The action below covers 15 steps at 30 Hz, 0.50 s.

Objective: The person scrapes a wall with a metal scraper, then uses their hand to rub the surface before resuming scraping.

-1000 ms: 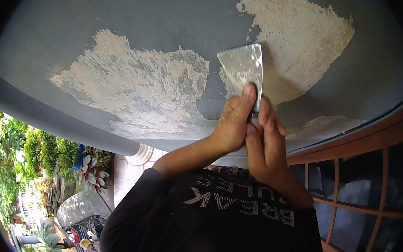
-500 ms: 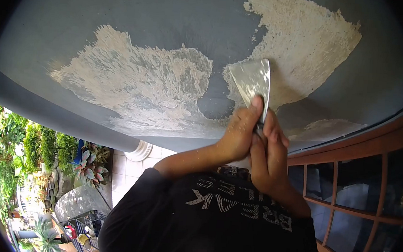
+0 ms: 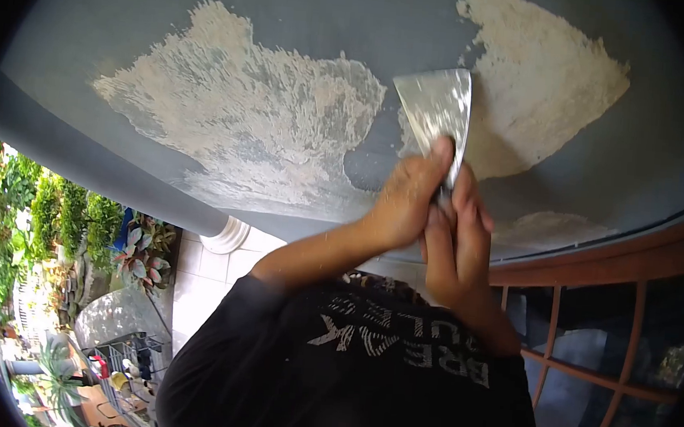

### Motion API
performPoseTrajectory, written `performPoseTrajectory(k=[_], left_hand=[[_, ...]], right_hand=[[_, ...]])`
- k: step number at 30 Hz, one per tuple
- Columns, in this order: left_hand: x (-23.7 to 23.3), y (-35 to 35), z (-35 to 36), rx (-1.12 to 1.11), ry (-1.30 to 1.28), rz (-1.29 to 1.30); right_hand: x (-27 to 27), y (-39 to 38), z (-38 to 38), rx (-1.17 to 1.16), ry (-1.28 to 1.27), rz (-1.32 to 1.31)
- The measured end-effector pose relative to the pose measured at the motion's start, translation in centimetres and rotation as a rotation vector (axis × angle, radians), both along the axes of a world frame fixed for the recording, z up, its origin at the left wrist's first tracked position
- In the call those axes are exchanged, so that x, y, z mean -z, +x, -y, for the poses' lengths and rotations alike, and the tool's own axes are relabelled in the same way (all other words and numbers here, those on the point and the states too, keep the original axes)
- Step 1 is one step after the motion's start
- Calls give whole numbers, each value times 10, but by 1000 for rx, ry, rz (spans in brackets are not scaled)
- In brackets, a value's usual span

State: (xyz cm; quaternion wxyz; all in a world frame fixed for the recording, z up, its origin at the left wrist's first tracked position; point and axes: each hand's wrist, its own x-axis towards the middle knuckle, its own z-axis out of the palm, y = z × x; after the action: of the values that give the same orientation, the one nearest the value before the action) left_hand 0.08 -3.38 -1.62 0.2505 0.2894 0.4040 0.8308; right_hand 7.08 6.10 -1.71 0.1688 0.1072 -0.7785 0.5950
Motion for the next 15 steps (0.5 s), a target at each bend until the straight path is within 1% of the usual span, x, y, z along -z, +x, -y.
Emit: performPoseTrajectory(k=[1, 2, 4, 5, 7, 9, 12, 13, 14, 15], left_hand=[[5, 4, -2, 24, 22, -34], [15, 11, -6, 46, 63, 37], [19, 12, -8, 35, -34, 188], [17, 12, -6, 20, -42, 187], [9, 9, -3, -1, -62, 179], [12, 8, -6, 5, -28, 180], [18, 15, -9, 51, -2, 163], [17, 14, -10, 72, 5, 144], [17, 12, -11, 48, 27, 130], [16, 7, -11, 27, 46, 120]], right_hand=[[0, 13, 1, -12, -56, 71], [1, 23, 1, -26, -110, 145], [5, 20, -1, -38, -156, 185], [14, 14, -1, -33, -154, 148], [16, 11, -3, -28, -108, 115], [18, 10, -7, -33, -62, 96], [6, 23, -5, -22, -124, 195], [5, 21, -6, -7, -86, 174], [5, 20, -6, 10, -49, 152], [12, 12, -9, 36, 63, 71]])
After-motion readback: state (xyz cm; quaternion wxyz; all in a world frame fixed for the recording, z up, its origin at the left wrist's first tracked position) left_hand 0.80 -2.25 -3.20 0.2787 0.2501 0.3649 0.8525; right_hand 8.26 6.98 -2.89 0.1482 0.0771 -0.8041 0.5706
